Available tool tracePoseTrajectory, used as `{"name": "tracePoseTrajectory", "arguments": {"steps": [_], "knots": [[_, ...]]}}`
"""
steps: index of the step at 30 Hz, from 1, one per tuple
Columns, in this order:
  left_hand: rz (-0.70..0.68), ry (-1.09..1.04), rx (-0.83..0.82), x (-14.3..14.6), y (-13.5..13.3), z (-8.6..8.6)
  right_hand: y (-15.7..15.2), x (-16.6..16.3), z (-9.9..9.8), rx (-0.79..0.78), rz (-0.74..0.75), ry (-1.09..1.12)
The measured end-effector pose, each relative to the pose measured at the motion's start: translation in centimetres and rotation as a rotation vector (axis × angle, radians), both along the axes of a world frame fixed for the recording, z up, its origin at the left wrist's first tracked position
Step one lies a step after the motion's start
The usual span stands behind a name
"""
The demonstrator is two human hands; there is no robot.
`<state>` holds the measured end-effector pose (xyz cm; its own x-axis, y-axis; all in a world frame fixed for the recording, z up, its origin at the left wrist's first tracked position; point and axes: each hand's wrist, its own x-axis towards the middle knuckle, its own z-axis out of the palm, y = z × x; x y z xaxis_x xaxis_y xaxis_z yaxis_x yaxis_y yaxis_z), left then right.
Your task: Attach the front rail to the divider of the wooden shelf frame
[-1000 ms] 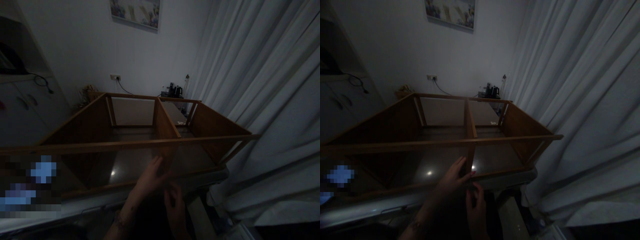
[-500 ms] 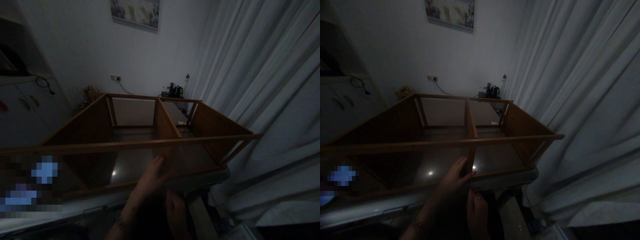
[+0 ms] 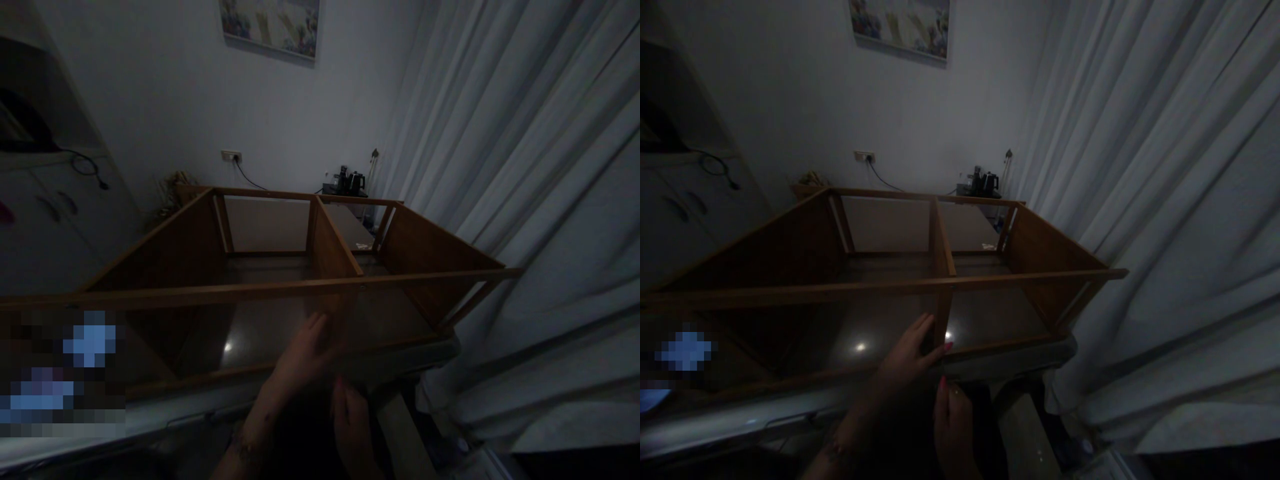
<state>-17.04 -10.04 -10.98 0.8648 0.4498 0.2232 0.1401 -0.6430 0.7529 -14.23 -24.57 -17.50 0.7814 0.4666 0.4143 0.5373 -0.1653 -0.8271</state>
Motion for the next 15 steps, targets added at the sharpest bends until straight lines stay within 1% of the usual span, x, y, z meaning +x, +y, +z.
{"name": "tracePoseTrajectory", "arguments": {"steps": [4, 7, 10, 15], "knots": [[-0.009, 0.001, 0.001, -0.02, 0.0, 0.07, -0.15, 0.08, -0.27, -0.008, 0.034, 0.046], [-0.011, 0.002, 0.004, -0.02, -0.02, 0.35, -0.23, 0.07, -0.17, -0.006, 0.022, 0.055], [-0.041, -0.033, 0.001, -0.05, -0.05, 0.54, -0.21, 0.07, 0.05, -0.025, 0.03, 0.063], [-0.005, -0.022, 0.0, -0.15, -0.09, 0.43, -0.08, 0.05, 0.12, -0.045, 0.02, 0.05]]}}
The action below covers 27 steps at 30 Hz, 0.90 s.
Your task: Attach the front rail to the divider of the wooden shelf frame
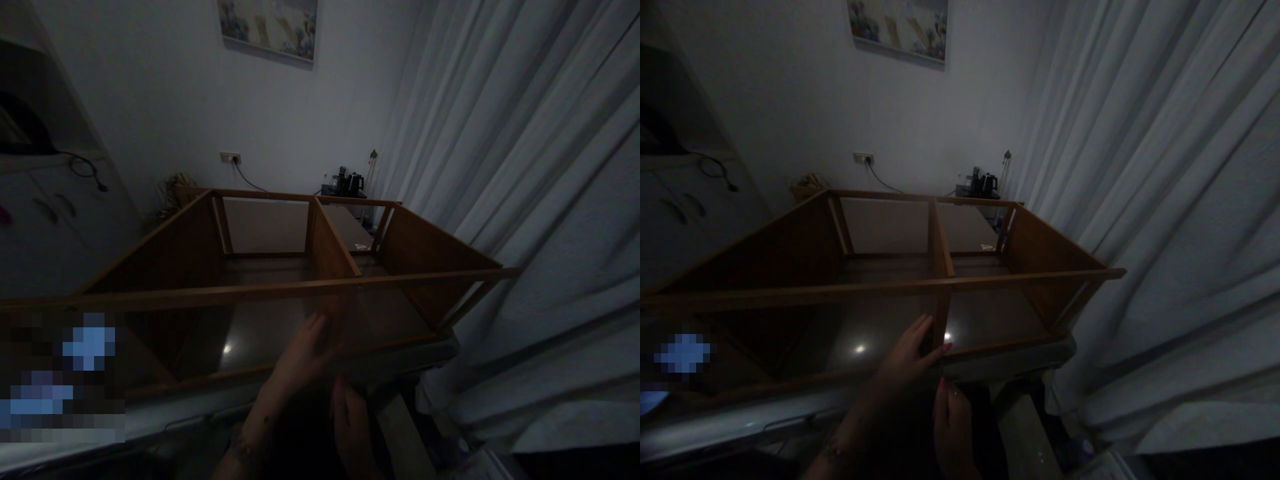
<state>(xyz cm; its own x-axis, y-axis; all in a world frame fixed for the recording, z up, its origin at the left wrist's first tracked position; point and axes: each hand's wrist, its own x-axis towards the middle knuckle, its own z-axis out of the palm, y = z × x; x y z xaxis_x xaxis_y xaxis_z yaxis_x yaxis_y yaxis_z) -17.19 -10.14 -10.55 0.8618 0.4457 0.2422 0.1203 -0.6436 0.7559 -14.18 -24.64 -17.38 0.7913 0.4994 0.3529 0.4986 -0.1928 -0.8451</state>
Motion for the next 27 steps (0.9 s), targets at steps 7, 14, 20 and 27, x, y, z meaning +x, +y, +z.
{"name": "tracePoseTrajectory", "arguments": {"steps": [7, 14, 20, 27], "knots": [[0.0, 0.036, 0.019, -0.1, 0.1, -0.2, -0.1, 0.3, -0.2, -0.036, 0.02, -0.151], [0.014, 0.026, 0.021, 0.0, 0.1, -0.2, -0.2, 1.2, -0.1, -0.159, 0.019, -0.482], [-0.028, 0.009, 0.014, 0.1, 0.0, 0.3, -0.3, 1.4, 0.0, -0.197, -0.02, -0.538], [0.009, 0.033, 0.033, 0.2, 0.2, -0.5, -0.3, 1.3, 0.2, -0.195, -0.023, -0.551]]}}
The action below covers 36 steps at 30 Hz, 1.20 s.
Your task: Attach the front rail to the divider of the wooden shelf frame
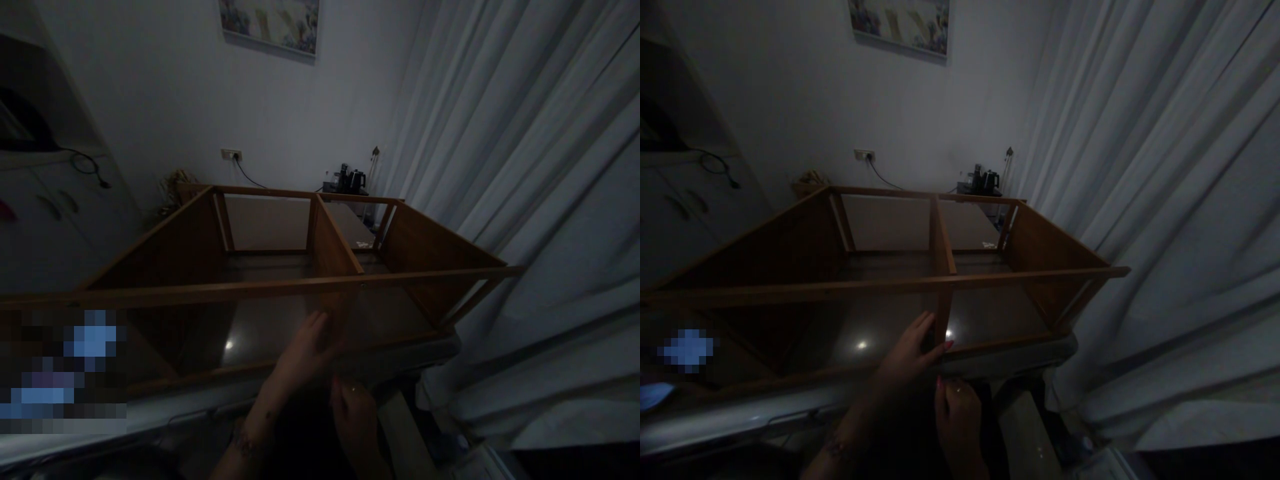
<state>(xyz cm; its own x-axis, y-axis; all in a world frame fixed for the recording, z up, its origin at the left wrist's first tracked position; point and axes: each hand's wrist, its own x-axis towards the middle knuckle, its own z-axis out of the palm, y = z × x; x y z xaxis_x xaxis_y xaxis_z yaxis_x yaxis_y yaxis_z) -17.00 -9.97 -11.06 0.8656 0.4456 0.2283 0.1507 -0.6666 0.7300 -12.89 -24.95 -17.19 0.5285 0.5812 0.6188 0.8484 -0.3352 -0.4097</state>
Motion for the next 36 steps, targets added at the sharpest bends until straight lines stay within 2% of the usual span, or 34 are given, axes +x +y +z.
{"name": "tracePoseTrajectory", "arguments": {"steps": [7, 15, 28, 36], "knots": [[-0.015, -0.03, 0.006, -0.01, -0.11, 0.42, -0.19, 0.12, -0.23, -0.001, -0.023, 0.01], [0.0, 0.013, 0.004, -0.06, 0.02, -0.03, -0.07, -0.13, -0.21, -0.025, -0.019, 0.014], [-0.013, -0.009, 0.0, -0.08, -0.06, 0.28, -0.13, -0.01, 0.42, 0.005, -0.018, 0.03], [-0.003, -0.015, 0.007, 0.05, -0.02, -0.32, 0.05, -0.34, 0.25, -0.036, -0.031, 0.006]]}}
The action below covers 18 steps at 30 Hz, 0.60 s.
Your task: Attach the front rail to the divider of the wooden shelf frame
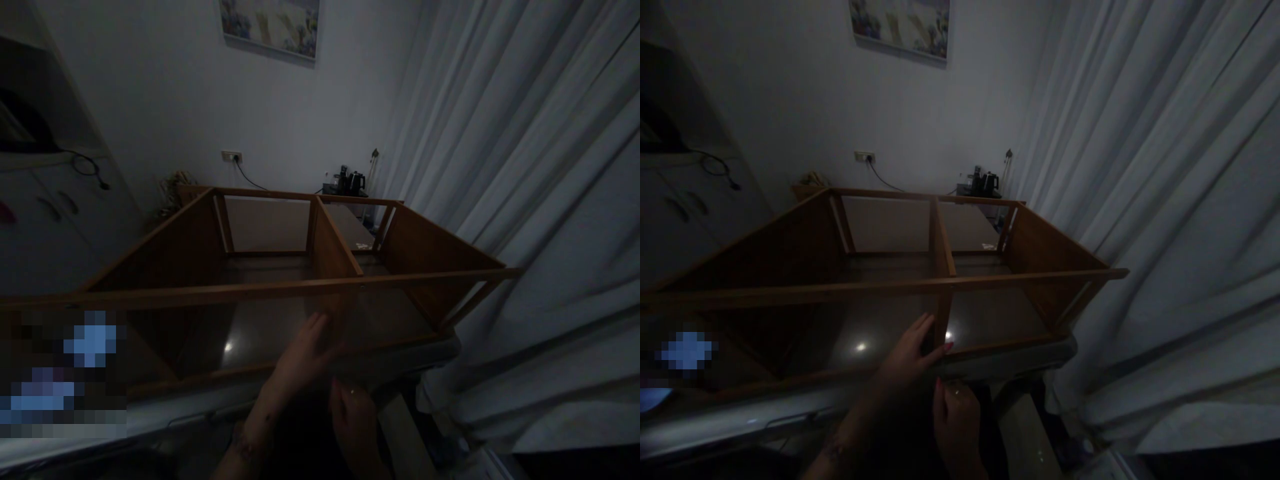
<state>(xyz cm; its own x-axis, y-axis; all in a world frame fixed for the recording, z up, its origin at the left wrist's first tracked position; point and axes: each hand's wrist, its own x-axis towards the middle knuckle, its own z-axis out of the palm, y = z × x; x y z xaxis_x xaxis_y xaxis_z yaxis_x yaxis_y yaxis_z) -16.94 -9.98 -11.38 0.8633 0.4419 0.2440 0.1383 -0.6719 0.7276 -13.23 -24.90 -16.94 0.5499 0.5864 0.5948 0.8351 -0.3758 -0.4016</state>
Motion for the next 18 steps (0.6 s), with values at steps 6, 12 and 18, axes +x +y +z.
{"name": "tracePoseTrajectory", "arguments": {"steps": [6, 12, 18], "knots": [[-0.023, 0.015, -0.004, -0.04, 0.08, 0.26, -0.28, 0.53, -0.02, 0.026, 0.031, -0.009], [-0.001, 0.01, -0.015, -0.05, -0.01, 0.3, -0.08, 0.26, 0.32, 0.041, 0.034, 0.014], [-0.02, 0.008, -0.023, -0.21, -0.01, 0.53, -0.1, 0.27, 0.15, 0.011, 0.016, 0.008]]}}
